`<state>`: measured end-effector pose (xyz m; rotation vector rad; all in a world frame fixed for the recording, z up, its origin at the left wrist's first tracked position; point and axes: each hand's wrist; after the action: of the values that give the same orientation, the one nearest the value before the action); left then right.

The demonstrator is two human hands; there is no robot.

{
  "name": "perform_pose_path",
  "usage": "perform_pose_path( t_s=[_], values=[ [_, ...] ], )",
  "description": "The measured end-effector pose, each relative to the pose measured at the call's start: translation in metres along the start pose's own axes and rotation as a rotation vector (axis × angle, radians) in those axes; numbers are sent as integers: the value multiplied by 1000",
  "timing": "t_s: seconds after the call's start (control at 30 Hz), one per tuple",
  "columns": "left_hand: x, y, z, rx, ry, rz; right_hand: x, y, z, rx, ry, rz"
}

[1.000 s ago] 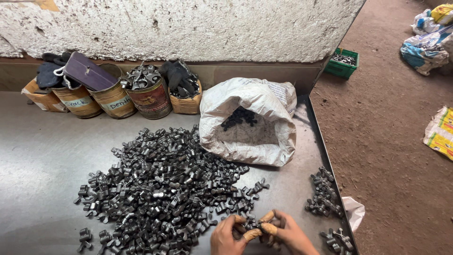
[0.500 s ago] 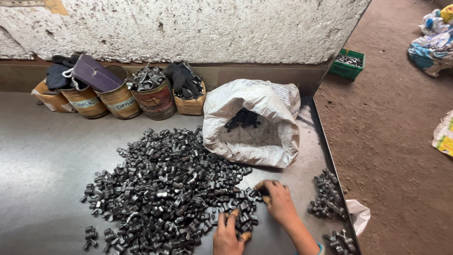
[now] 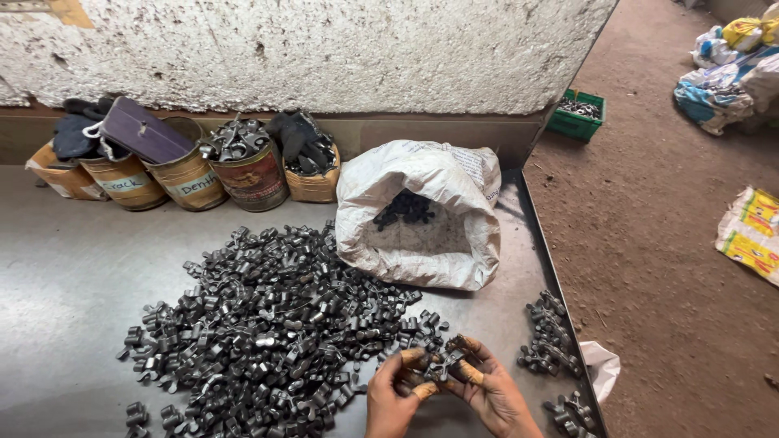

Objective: The person repeatedly picks small dark metal parts from a pile on a metal table, separates them by hand, and places them into a white sack. The hands work continuously over the pile, moving parts from the table into the sack.

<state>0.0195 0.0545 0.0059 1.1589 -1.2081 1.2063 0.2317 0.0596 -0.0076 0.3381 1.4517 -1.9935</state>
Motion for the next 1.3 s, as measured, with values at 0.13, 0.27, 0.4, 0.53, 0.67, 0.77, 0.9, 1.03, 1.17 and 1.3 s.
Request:
perform_pose_path(
  t_s=[0.13, 0.27, 0.4, 0.53, 0.67, 0.77, 0.9, 1.03, 1.17, 1.3],
  values=[
    [-22, 3, 2, -49, 74, 251, 11, 6, -4, 0, -53, -9],
    [-41, 8, 8, -73, 154, 390, 25, 17, -4, 57, -83, 33],
    [-49, 8, 13, -57, 226, 368, 30, 28, -1, 69, -79, 57],
    [-50, 9, 15, -67, 234, 380, 30, 34, 2, 26, -77, 42],
    [-49, 8, 15, -63, 279, 364, 32, 35, 4, 45, -46, 88],
    [-47, 5, 12, -85, 241, 349, 24, 26, 10, 1, 68, 263],
    [-36, 4, 8, -59, -42, 88, -30, 7, 14, 279, 584, 915],
    [-19, 13, 11, 27, -113, -278, -99, -5, 8, 677, 984, 1514],
    [-8, 19, 13, 33, -13, -354, -132, -5, -1, 774, 856, 1692],
    [-10, 22, 14, 4, 86, -459, -118, -18, -2, 786, 753, 1884]
  ],
)
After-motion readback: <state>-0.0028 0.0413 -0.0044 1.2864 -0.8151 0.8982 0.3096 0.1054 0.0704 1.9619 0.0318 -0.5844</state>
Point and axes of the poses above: each hand's wrist, its own z-axis away from the middle knuckle, its own y-axis out of the back of the hand, x = y × z, and after that the axes turned 1 degree about -z, right-handed
